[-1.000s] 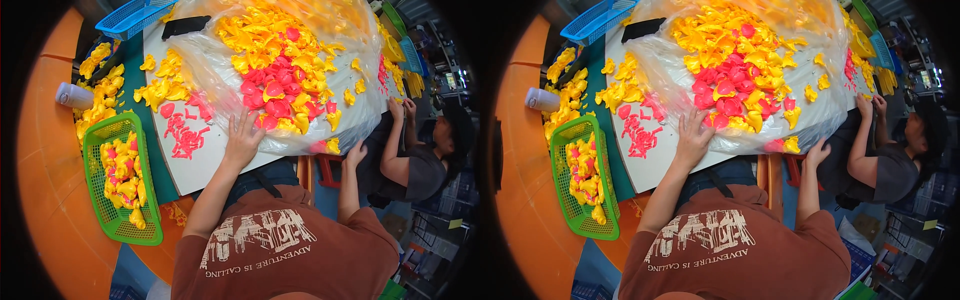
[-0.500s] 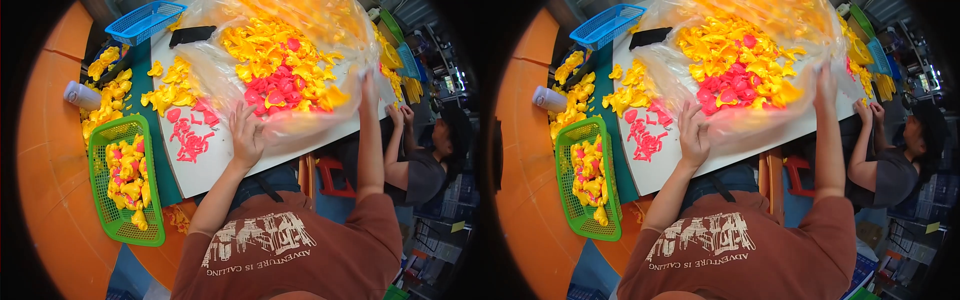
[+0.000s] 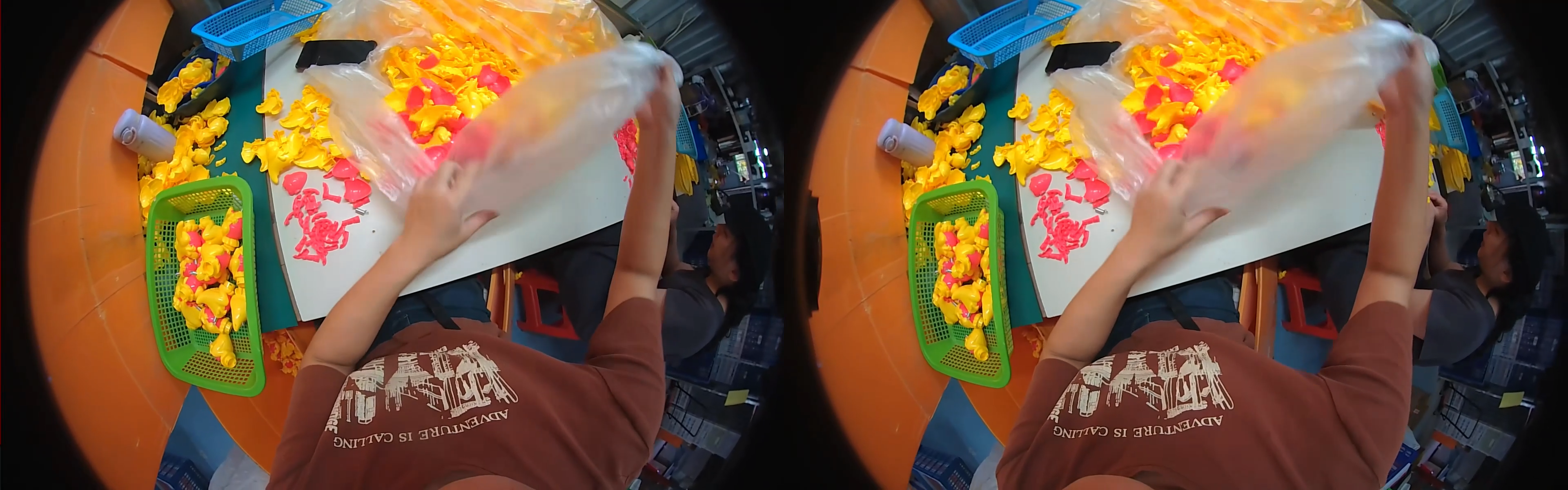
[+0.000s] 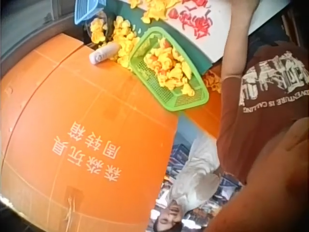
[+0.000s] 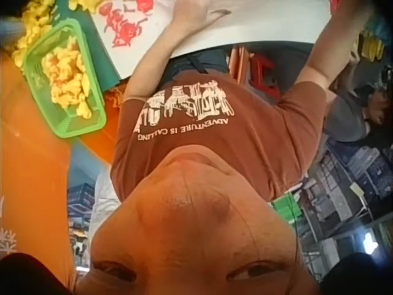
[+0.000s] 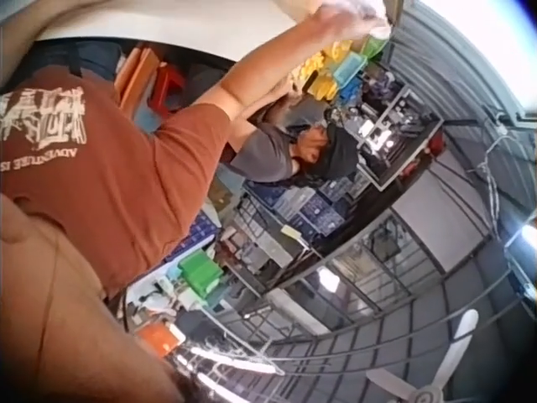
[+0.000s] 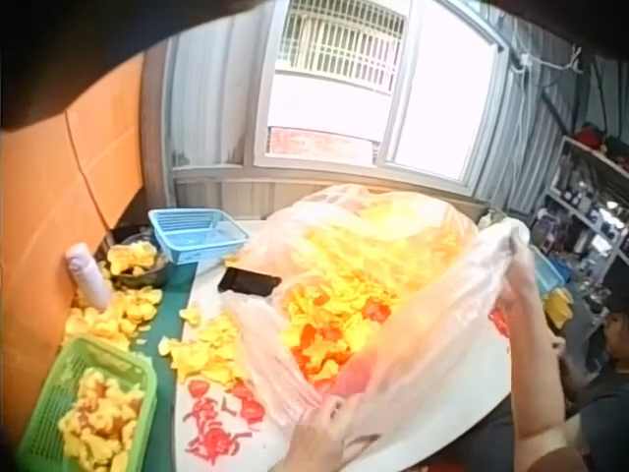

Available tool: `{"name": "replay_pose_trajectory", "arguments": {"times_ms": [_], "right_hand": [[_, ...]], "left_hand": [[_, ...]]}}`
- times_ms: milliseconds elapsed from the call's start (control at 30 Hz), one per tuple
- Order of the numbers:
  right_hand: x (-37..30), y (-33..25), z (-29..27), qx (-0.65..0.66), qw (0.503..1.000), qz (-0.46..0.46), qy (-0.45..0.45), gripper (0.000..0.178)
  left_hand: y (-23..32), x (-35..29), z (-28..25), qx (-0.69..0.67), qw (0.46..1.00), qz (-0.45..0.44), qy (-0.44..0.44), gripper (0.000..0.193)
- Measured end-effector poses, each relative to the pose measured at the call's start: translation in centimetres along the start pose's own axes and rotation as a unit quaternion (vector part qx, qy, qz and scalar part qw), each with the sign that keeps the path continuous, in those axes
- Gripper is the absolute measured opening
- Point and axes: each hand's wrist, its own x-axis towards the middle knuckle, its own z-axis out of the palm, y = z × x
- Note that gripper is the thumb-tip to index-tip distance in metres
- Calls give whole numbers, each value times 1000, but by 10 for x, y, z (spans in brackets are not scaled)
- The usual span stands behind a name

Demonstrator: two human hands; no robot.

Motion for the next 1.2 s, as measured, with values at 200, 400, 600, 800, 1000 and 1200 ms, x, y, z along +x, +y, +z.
{"name": "replay_pose_trajectory", "arguments": {"times_ms": [200,400,600,800,1000,1200], "right_hand": [[-156,24,-79,55,983,115,133,47],[-242,82,-136,-724,566,-293,264,44],[-237,108,-46,-570,783,161,191,59],[-219,168,-89,-681,702,202,50,51],[-213,154,-51,-775,612,68,142,46],[-195,162,-85,-604,753,249,81,40]], "left_hand": [[-24,-47,15,123,977,79,-158,30],[-24,-62,8,149,952,96,-250,26],[-12,-48,-22,-1,994,-58,-97,58],[-36,-45,-3,-57,940,-324,91,81],[-39,-46,8,27,965,-259,31,89],[-44,-53,8,-83,948,-306,14,78]]}}
